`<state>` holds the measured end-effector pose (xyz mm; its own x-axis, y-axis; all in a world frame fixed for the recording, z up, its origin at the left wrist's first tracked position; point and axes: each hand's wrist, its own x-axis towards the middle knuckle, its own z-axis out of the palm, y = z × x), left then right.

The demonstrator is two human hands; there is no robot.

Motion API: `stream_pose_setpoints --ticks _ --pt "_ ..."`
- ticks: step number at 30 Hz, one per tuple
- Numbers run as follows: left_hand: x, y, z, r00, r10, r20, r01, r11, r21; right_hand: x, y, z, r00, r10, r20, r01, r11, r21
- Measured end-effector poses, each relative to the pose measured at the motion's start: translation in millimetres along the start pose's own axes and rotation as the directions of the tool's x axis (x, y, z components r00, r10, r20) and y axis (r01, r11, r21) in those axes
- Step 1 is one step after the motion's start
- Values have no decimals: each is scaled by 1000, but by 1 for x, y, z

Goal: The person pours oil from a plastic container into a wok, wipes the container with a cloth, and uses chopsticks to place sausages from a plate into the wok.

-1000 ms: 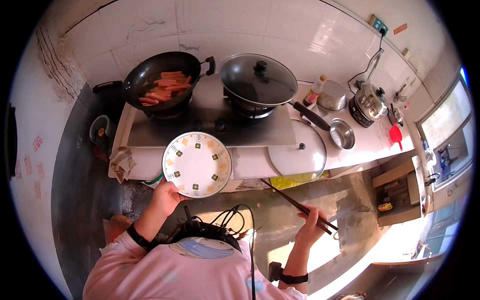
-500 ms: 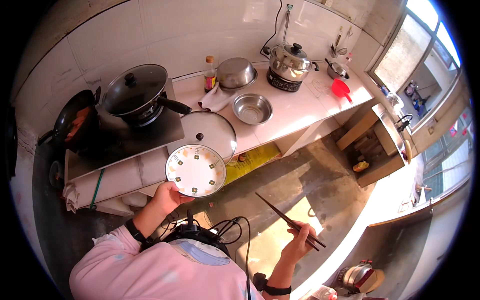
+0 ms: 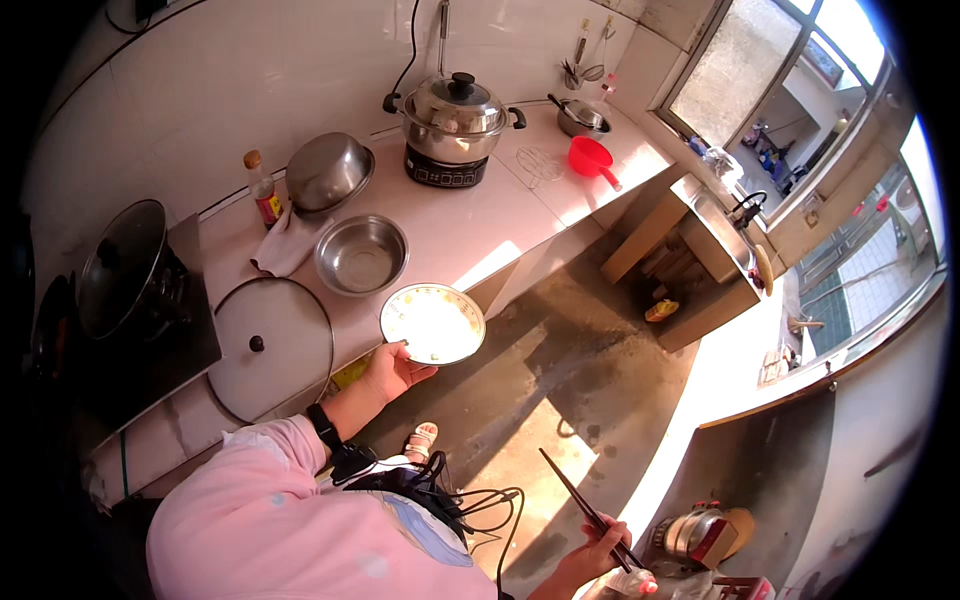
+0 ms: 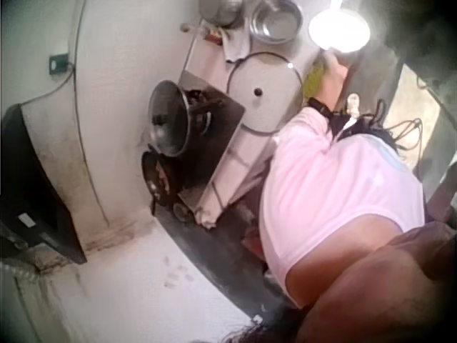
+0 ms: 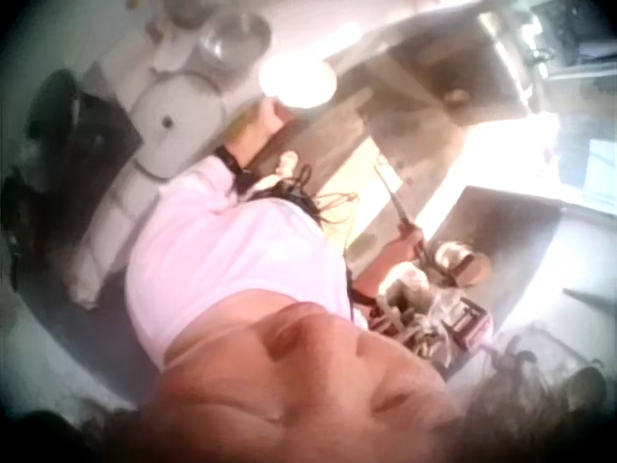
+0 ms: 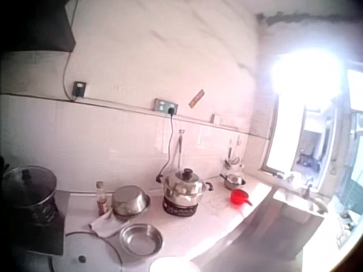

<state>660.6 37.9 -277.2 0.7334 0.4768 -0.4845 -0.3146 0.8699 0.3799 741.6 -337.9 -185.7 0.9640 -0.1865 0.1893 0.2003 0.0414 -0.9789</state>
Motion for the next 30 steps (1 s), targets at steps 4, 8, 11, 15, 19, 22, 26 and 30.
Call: stream_pose_setpoints --ticks 4,8,11,15,19,22,26,30 --pt "98 9 36 987 154 -47 -150 985 81 51 -6 26 998 -8 -64 4 998 -67" --pt "207 25 4 974 212 -76 -215 976 -25 112 16 20 995 -24 -96 8 987 -160" --pt "238 38 21 969 194 -155 -194 981 20 147 23 34 988 -28 -150 0 983 -182" --pt "263 53 32 940 300 -164 -307 952 -16 200 40 43 991 -24 -135 -2 983 -184" --pt "278 65 46 916 338 -216 -386 889 -247 263 60 54 999 -21 -43 15 988 -153" --pt "277 60 46 854 447 -266 -505 834 -222 306 57 74 999 -41 26 45 978 -202" --pt "263 54 33 784 377 -494 -466 882 -66 362 76 90 998 -46 50 51 993 -102" --pt "244 38 38 738 283 -612 -421 903 -89 396 82 111 977 -3 214 45 981 -188"
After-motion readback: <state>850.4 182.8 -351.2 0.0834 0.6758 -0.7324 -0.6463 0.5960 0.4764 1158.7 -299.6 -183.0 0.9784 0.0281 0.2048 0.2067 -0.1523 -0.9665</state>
